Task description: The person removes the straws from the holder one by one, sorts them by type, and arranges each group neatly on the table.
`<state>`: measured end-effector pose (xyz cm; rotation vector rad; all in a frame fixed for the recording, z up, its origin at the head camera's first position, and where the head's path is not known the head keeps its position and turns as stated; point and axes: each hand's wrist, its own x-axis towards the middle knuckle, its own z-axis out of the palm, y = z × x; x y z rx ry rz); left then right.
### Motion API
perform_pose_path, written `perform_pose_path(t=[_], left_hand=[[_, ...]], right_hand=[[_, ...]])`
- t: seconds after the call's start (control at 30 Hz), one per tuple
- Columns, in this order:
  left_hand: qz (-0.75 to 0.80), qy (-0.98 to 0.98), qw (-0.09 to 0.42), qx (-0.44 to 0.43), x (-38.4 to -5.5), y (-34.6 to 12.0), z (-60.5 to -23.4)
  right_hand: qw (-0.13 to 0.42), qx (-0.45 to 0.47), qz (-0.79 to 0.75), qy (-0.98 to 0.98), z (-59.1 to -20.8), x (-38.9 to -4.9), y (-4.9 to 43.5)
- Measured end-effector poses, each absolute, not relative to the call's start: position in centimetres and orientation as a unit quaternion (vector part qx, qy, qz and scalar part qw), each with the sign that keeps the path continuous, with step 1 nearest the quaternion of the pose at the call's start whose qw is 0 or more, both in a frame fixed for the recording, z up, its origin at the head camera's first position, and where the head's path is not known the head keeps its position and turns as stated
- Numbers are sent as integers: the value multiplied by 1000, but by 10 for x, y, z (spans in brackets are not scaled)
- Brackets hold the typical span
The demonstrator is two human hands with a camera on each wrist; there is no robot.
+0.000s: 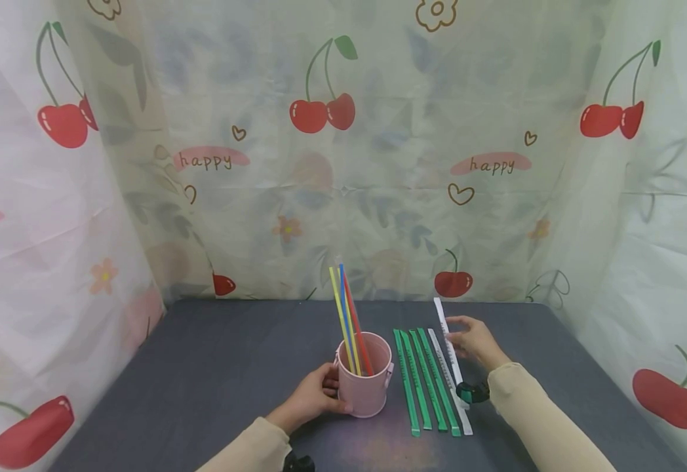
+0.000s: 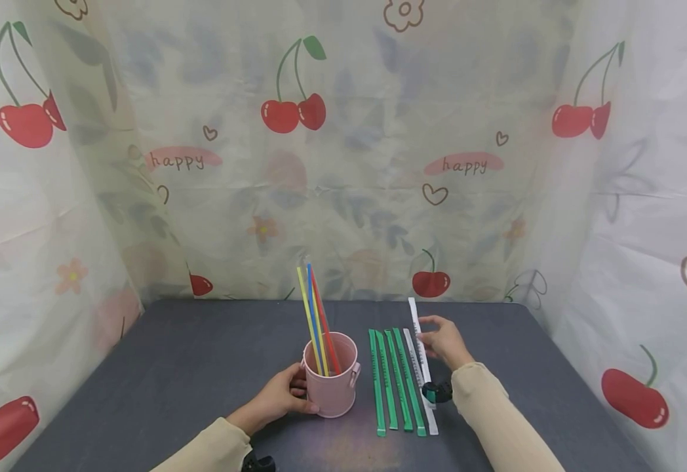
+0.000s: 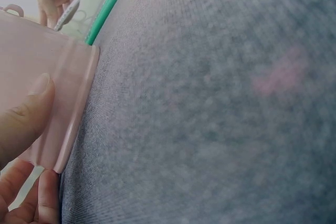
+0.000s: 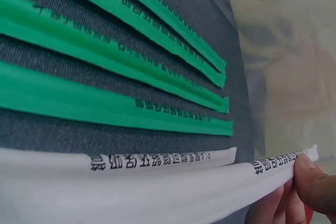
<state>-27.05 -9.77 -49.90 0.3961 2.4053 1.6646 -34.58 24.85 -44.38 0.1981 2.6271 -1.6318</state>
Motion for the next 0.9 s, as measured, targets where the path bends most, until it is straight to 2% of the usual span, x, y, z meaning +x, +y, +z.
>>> perform_pose_path(t=[0.9], left_hand=[[555,816,100,125,-271,-97,-499]], right_hand=[[53,118,-511,850,-461,-341,258]])
